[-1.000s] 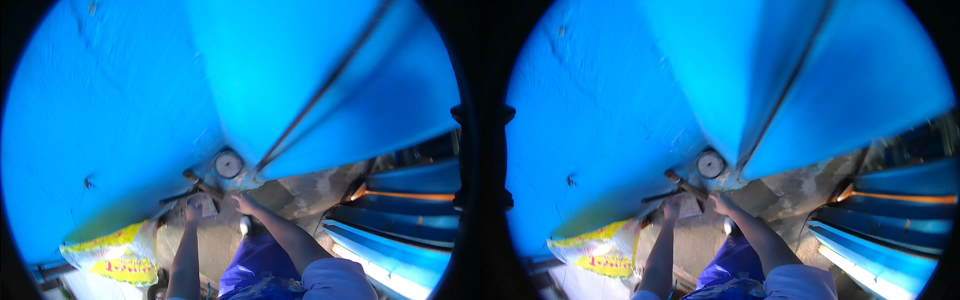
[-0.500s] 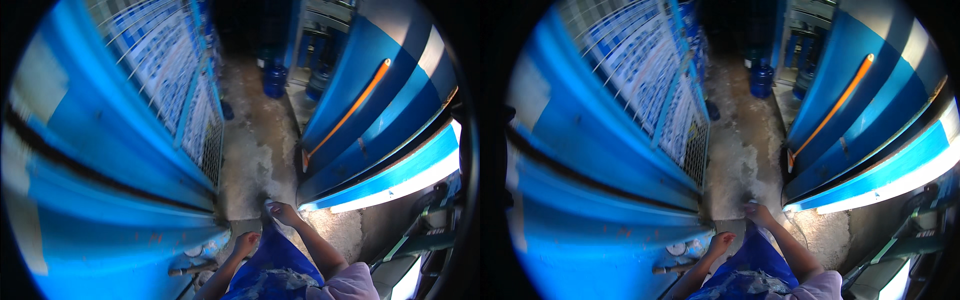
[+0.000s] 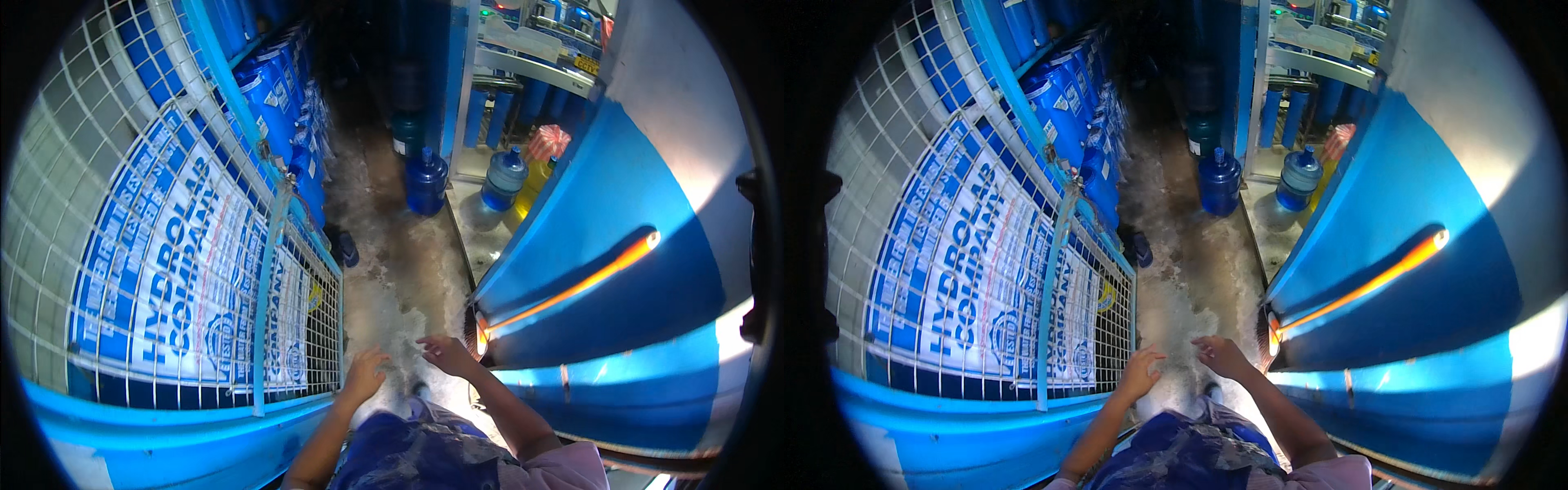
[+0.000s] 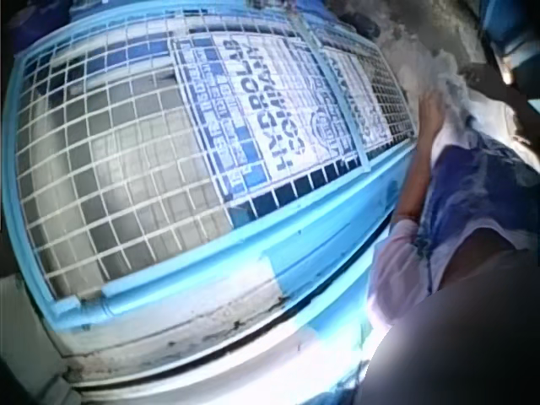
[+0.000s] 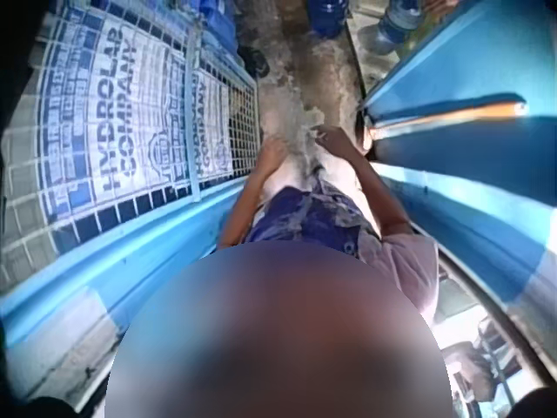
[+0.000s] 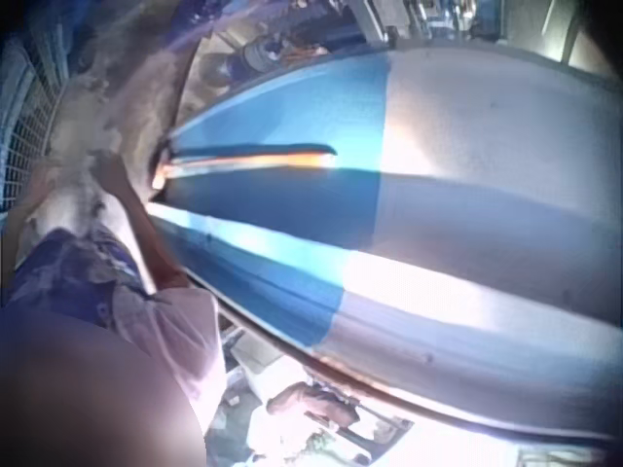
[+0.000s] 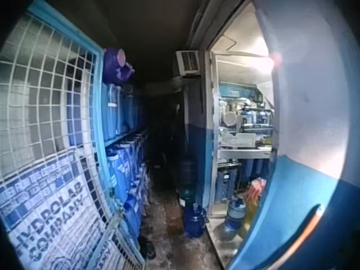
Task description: The person sweeps debris from the floor of a three-wheeled vehicle using a broom and dustpan, then moves outside to sweep the ground and deposit the collected debris into a plastic bag. The person finishes by washing their hands at a sink.
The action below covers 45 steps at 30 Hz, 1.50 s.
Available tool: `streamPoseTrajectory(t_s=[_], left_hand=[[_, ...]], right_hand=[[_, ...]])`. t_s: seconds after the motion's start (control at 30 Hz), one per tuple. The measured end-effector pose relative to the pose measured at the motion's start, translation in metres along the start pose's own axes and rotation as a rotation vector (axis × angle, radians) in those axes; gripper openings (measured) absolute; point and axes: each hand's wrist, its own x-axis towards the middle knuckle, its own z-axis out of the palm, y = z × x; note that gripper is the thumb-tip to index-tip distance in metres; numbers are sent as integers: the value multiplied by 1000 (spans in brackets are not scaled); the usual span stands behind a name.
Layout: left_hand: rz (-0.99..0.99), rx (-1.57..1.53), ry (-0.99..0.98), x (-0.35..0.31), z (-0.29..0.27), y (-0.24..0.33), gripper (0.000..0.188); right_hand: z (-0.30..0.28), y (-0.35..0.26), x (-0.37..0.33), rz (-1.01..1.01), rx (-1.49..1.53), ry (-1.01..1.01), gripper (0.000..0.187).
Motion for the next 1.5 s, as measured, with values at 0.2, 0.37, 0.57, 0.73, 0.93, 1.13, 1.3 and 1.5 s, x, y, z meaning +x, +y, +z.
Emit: streamPoseTrajectory(t_s=[0.2,0.37,0.57,0.73,0.93,1.13,1.3,1.5], left_hand=[[-98,-160,-42,113,-50,-28,36],[-270,-316,-120,233,-80,-88,33],[-74,-228,-250,424,-113,-98,32],[168,-185,-479,593,-94,-64,31],[373,-145,-608,740,-24,25,30],[480,-241,-639,850,17,109,30],[503,-114,-719,953,66,135,29],[574,-107,-888,1073,155,206,28]], right_hand=[[-62,-18,130,-136,38,-118,36],[-124,10,233,45,15,1,37],[-212,26,318,124,-68,199,35],[-277,59,358,262,-45,393,35],[-371,124,371,452,-60,470,42],[-482,154,394,396,11,619,41],[-559,207,415,445,37,681,40],[-646,262,407,625,144,745,43]])
